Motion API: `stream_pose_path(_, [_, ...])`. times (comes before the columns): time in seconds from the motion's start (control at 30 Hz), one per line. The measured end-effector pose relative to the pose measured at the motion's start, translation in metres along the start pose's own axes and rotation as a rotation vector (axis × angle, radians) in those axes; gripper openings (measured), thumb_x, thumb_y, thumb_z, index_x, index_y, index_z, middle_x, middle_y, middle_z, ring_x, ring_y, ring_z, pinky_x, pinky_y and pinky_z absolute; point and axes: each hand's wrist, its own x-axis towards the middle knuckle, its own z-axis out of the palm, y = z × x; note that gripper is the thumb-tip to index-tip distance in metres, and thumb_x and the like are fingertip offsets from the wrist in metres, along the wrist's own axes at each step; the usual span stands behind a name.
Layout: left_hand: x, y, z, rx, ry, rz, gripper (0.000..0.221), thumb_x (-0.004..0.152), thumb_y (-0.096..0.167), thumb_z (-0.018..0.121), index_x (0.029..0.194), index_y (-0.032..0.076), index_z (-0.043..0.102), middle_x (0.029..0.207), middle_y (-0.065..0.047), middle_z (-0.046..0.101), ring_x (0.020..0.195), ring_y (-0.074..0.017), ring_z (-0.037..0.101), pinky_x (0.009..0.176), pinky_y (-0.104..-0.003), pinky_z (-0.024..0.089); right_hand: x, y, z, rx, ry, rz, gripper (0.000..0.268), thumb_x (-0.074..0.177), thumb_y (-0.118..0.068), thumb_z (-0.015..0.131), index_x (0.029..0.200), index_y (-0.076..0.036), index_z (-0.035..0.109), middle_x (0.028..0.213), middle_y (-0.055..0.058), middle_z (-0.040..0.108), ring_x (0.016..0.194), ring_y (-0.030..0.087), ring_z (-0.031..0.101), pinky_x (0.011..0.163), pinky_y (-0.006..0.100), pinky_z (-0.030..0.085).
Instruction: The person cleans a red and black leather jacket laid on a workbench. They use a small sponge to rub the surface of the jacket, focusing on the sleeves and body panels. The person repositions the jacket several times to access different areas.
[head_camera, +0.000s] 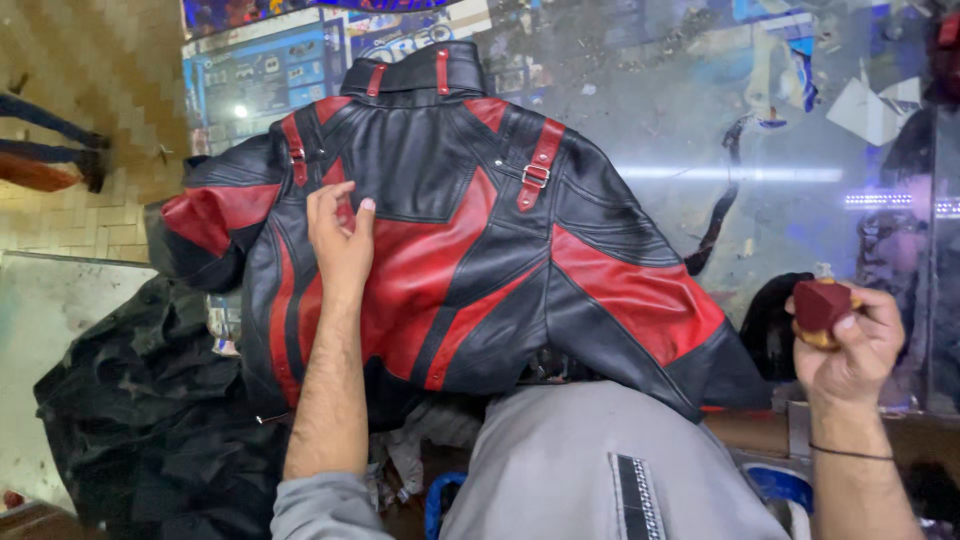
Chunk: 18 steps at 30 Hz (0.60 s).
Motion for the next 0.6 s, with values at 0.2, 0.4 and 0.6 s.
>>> stream_pose_path(0.2, [0.043,-0.070,-0.027,0.376,0.079,-0.068,0.033,0.089,0.026,0.081,0.113,0.006,0.071,0.114,-0.015,0.066,0.110,-0.0389,0.063,0.095,-0.048,0.049,-0.056,-0.016,-0.003,-0.046,-0.022,0.040,0.025,0.106,-0.016,0.073,0.115,0.002,0.057,0.117,0.021,0.065,0.102,0.032,0.067,0.103,0.050,0.051])
stream_pose_path(0.4, [0.049,-0.153,-0.066,0.494,0.018,-0.577,0.045,0.094,0.053,0.069,0.096,0.008,0.075,0.098,-0.016,0.073,0.098,-0.0391,0.070,0.087,-0.050,0.053,-0.064,0.016,0.016,-0.073,-0.021,0.083,0.025,0.104,-0.015,0.073,0.114,0.002,0.058,0.117,0.022,0.065,0.103,0.032,0.067,0.104,0.049,0.051])
stream_pose_path(0.6, [0.006,-0.168,-0.074,0.601,0.071,-0.549,0.047,0.090,0.055,0.073,0.090,0.007,0.069,0.100,-0.020,0.068,0.100,-0.0421,0.065,0.088,-0.054,0.050,-0.051,0.046,0.037,-0.067,-0.048,0.101,0.024,0.103,-0.014,0.072,0.114,0.002,0.058,0.117,0.022,0.065,0.104,0.032,0.066,0.105,0.048,0.051])
